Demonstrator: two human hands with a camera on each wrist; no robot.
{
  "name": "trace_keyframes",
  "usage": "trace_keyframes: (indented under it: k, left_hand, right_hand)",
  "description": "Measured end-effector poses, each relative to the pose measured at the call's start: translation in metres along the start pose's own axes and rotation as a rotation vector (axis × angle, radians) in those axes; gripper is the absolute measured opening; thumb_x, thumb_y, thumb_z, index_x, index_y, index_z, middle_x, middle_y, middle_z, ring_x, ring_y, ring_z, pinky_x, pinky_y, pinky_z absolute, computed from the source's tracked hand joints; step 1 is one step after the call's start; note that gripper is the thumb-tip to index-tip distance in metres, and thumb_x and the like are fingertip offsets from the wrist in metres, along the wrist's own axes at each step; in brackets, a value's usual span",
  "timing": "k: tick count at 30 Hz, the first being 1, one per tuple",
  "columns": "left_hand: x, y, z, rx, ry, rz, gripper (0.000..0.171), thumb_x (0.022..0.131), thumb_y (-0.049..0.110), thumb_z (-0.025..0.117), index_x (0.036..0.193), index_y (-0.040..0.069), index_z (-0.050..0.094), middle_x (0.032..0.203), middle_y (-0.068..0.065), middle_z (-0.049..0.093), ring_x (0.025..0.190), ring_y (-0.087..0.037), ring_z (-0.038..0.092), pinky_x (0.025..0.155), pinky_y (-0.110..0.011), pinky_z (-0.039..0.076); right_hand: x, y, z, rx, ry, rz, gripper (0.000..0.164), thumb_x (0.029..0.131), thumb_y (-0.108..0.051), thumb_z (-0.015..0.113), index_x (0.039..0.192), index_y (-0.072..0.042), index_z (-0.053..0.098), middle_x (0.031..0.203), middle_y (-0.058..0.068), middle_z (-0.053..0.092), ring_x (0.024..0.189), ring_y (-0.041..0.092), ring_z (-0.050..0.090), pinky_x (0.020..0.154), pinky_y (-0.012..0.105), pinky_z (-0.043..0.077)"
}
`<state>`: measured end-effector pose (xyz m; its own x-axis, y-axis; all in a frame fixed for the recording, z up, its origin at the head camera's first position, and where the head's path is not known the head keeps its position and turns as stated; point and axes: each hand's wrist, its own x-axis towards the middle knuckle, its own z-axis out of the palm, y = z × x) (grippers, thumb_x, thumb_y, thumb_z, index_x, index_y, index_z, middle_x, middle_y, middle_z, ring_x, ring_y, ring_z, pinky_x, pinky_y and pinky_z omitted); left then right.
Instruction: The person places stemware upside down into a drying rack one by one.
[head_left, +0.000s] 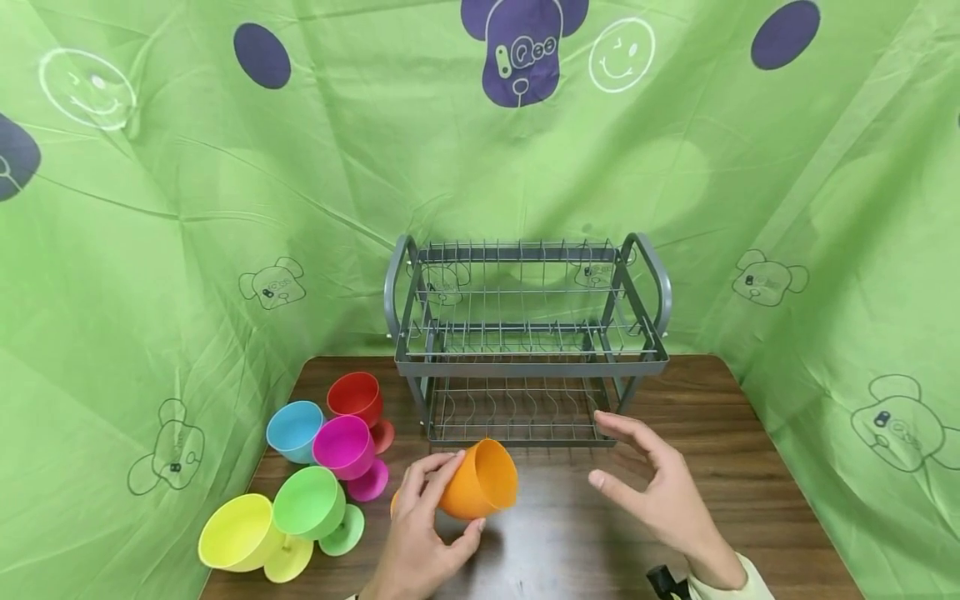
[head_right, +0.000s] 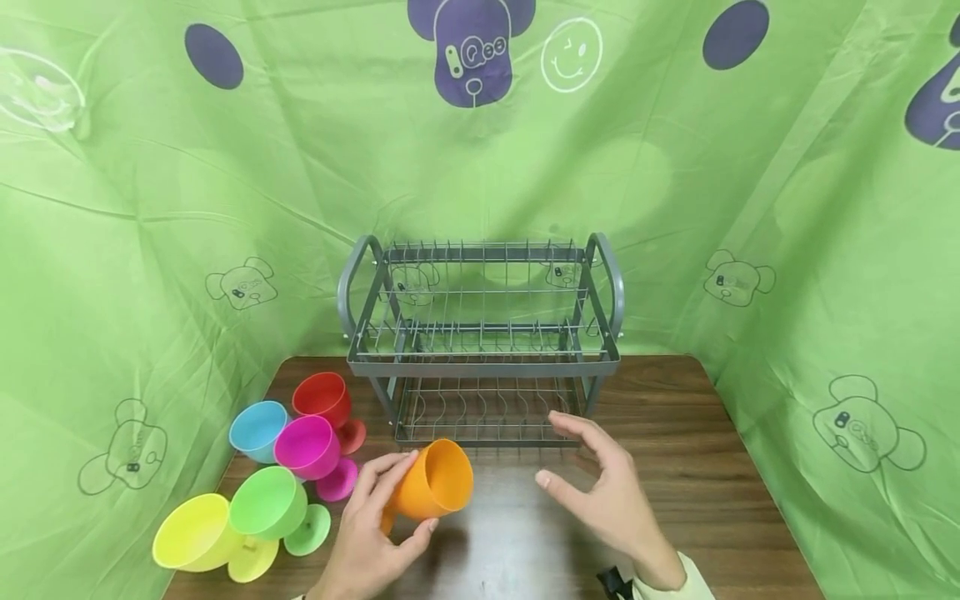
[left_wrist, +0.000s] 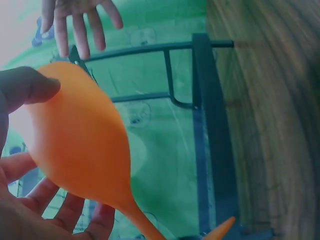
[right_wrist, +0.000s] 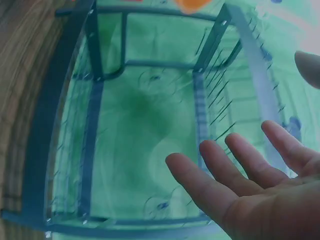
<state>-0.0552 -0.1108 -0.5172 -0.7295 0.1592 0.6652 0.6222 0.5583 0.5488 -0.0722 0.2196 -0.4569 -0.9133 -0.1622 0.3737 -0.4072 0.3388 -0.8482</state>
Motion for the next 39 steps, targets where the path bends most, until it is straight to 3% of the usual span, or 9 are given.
trace_keyframes:
  k: [4, 11, 16, 22, 39]
  left_hand:
    - [0.008, 0.007, -0.001, -0.006, -0.079, 0.06, 0.095, 0.063, 0.019, 0.095, 0.15, 0.015, 0.059, 0.14, -0.005, 0.058, 0.122, -0.018, 0.056, 0.095, -0.025, 0.051]
    - [0.023, 0.02, -0.003, 0.015, -0.208, 0.149, 0.095, 0.069, 0.026, 0.094, 0.154, 0.017, 0.054, 0.144, -0.003, 0.055, 0.123, -0.016, 0.053, 0.093, -0.032, 0.056]
    - [0.028, 0.028, -0.001, 0.036, -0.215, 0.222, 0.094, 0.069, 0.028, 0.093, 0.154, 0.017, 0.055, 0.143, -0.004, 0.057, 0.123, -0.016, 0.053, 0.093, -0.034, 0.056]
    - [0.03, 0.031, 0.003, 0.05, -0.209, 0.274, 0.092, 0.067, 0.028, 0.093, 0.151, 0.017, 0.057, 0.142, -0.004, 0.058, 0.122, -0.017, 0.054, 0.093, -0.034, 0.056]
    - [0.031, 0.036, 0.005, 0.092, -0.216, 0.29, 0.093, 0.067, 0.032, 0.091, 0.152, 0.021, 0.057, 0.142, -0.002, 0.058, 0.125, -0.018, 0.054, 0.098, -0.038, 0.054]
  right_hand:
    - [-0.001, -0.012, 0.009, -0.016, -0.053, -0.063, 0.077, 0.079, -0.002, 0.091, 0.148, -0.01, 0.058, 0.152, 0.011, 0.059, 0.136, 0.006, 0.058, 0.105, 0.022, 0.055]
    - [-0.003, -0.027, 0.026, -0.089, -0.123, -0.177, 0.08, 0.076, -0.013, 0.096, 0.147, -0.015, 0.059, 0.151, 0.005, 0.059, 0.136, 0.011, 0.059, 0.102, 0.026, 0.058]
    - [-0.006, -0.03, 0.034, -0.114, -0.169, -0.162, 0.081, 0.077, -0.022, 0.096, 0.149, -0.021, 0.058, 0.153, 0.0, 0.056, 0.135, 0.012, 0.059, 0.097, 0.037, 0.063]
    - [-0.01, -0.032, 0.04, -0.075, -0.191, -0.173, 0.08, 0.077, -0.02, 0.096, 0.148, -0.019, 0.058, 0.152, 0.003, 0.056, 0.135, 0.015, 0.06, 0.095, 0.035, 0.063]
    - [-0.016, -0.028, 0.049, -0.125, -0.158, -0.148, 0.067, 0.08, -0.023, 0.094, 0.14, -0.025, 0.064, 0.145, -0.002, 0.059, 0.126, 0.016, 0.064, 0.099, 0.034, 0.061]
